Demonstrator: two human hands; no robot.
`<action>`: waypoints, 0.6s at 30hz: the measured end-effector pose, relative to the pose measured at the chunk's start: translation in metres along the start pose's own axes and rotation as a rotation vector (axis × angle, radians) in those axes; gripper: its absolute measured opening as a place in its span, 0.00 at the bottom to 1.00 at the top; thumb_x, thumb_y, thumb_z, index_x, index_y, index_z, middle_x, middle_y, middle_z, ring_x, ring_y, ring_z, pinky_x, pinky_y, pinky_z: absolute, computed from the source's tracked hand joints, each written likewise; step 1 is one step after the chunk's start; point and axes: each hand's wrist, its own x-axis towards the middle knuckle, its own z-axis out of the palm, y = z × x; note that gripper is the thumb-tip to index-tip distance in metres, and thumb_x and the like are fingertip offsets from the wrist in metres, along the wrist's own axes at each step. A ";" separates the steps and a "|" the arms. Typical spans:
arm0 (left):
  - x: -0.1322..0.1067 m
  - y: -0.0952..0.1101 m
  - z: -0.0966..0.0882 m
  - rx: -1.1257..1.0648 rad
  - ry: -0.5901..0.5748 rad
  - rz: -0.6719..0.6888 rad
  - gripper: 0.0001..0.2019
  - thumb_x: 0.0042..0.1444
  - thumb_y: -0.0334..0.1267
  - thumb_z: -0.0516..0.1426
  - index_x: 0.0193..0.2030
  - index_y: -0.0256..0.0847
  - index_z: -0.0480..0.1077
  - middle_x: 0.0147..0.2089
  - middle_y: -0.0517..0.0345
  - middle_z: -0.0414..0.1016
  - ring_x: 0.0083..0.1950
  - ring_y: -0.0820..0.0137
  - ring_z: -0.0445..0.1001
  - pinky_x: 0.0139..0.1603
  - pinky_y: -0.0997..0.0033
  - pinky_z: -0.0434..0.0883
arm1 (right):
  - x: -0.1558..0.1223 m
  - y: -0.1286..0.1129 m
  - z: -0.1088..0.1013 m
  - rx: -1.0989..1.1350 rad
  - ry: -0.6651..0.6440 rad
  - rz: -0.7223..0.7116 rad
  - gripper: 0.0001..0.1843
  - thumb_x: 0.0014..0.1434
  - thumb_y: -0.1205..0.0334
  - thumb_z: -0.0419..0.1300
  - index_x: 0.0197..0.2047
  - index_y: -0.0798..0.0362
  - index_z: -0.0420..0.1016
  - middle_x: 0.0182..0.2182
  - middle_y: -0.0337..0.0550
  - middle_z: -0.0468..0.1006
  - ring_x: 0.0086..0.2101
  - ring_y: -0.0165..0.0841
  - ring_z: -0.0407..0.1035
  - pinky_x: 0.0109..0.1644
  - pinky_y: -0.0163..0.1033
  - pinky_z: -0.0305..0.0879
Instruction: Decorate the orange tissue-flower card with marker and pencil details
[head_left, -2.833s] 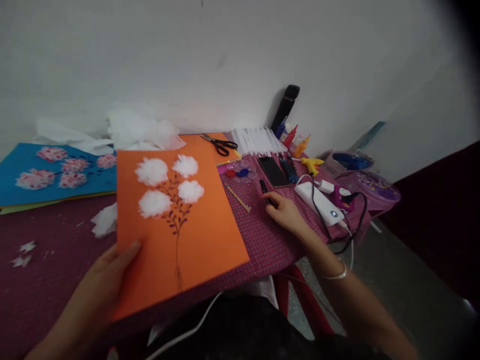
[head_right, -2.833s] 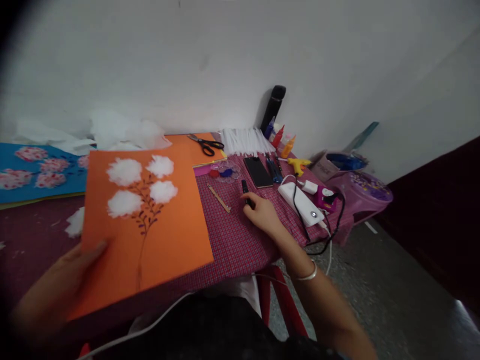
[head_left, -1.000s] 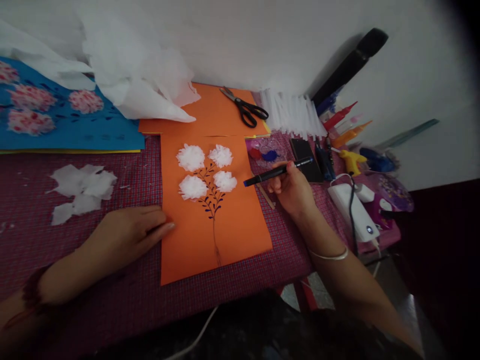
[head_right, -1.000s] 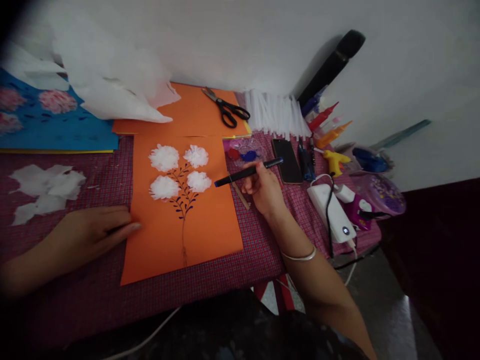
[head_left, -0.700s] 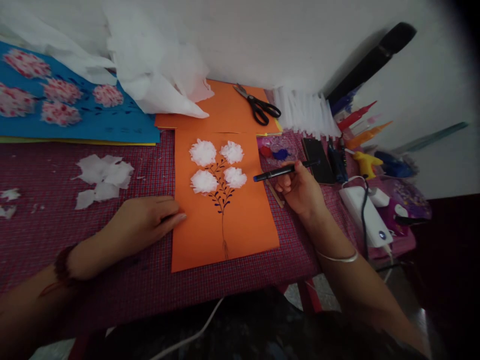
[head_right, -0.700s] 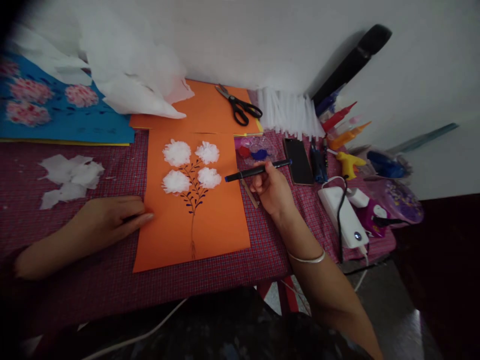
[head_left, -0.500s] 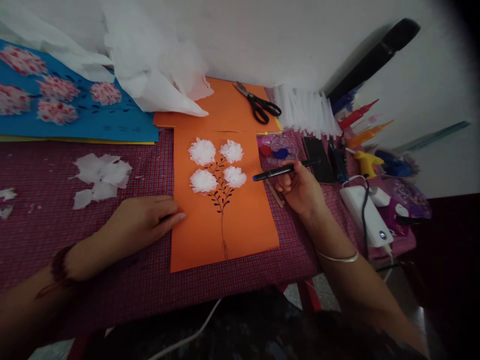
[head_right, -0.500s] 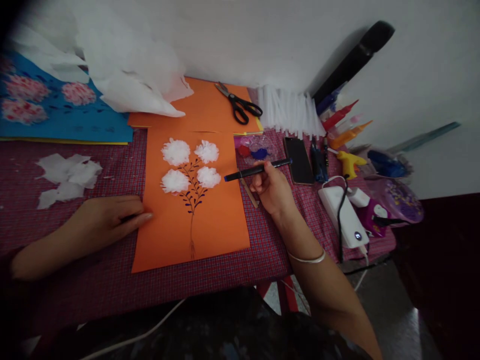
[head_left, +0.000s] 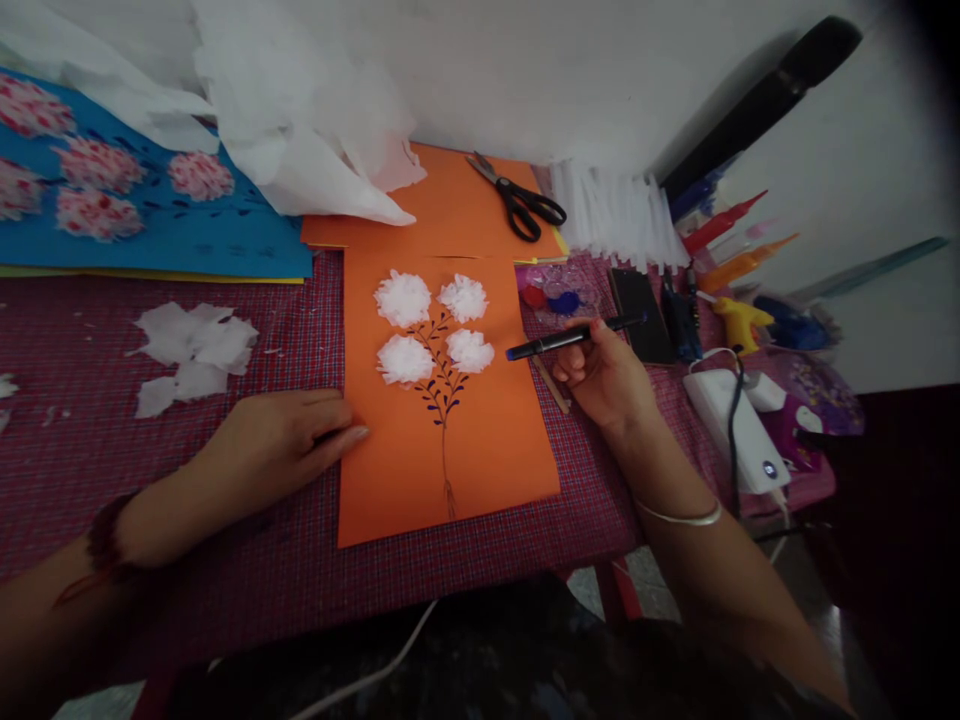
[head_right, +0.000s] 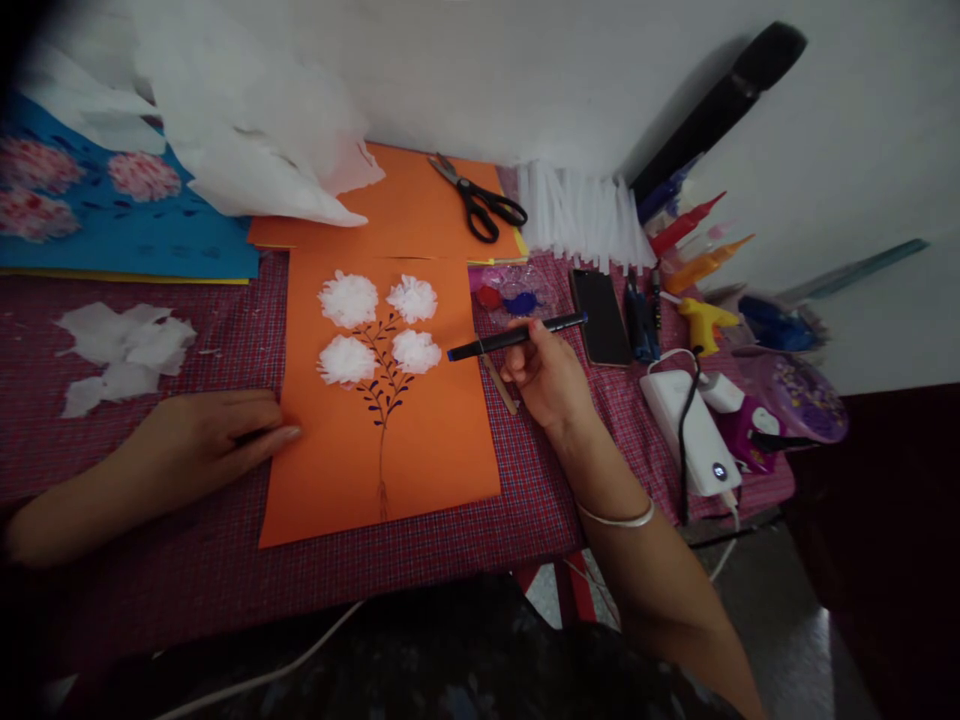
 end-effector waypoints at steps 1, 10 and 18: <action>0.000 0.000 0.000 0.000 0.000 0.001 0.19 0.67 0.50 0.51 0.29 0.42 0.70 0.29 0.58 0.71 0.31 0.67 0.71 0.33 0.69 0.59 | 0.000 0.000 0.000 0.002 -0.003 -0.002 0.13 0.63 0.46 0.61 0.38 0.47 0.74 0.16 0.28 0.60 0.16 0.25 0.53 0.24 0.36 0.60; 0.000 0.002 -0.002 -0.008 0.000 -0.008 0.19 0.67 0.49 0.52 0.28 0.42 0.69 0.28 0.58 0.70 0.31 0.67 0.71 0.32 0.68 0.59 | 0.000 0.001 0.000 0.040 0.005 -0.006 0.13 0.62 0.46 0.62 0.38 0.48 0.75 0.16 0.28 0.61 0.16 0.24 0.53 0.24 0.35 0.59; 0.000 0.001 -0.001 0.012 0.002 0.005 0.20 0.67 0.51 0.50 0.29 0.43 0.69 0.29 0.58 0.71 0.31 0.66 0.72 0.33 0.68 0.60 | 0.001 0.002 -0.002 0.002 -0.002 -0.012 0.13 0.62 0.46 0.61 0.39 0.46 0.74 0.16 0.28 0.59 0.17 0.25 0.53 0.23 0.36 0.59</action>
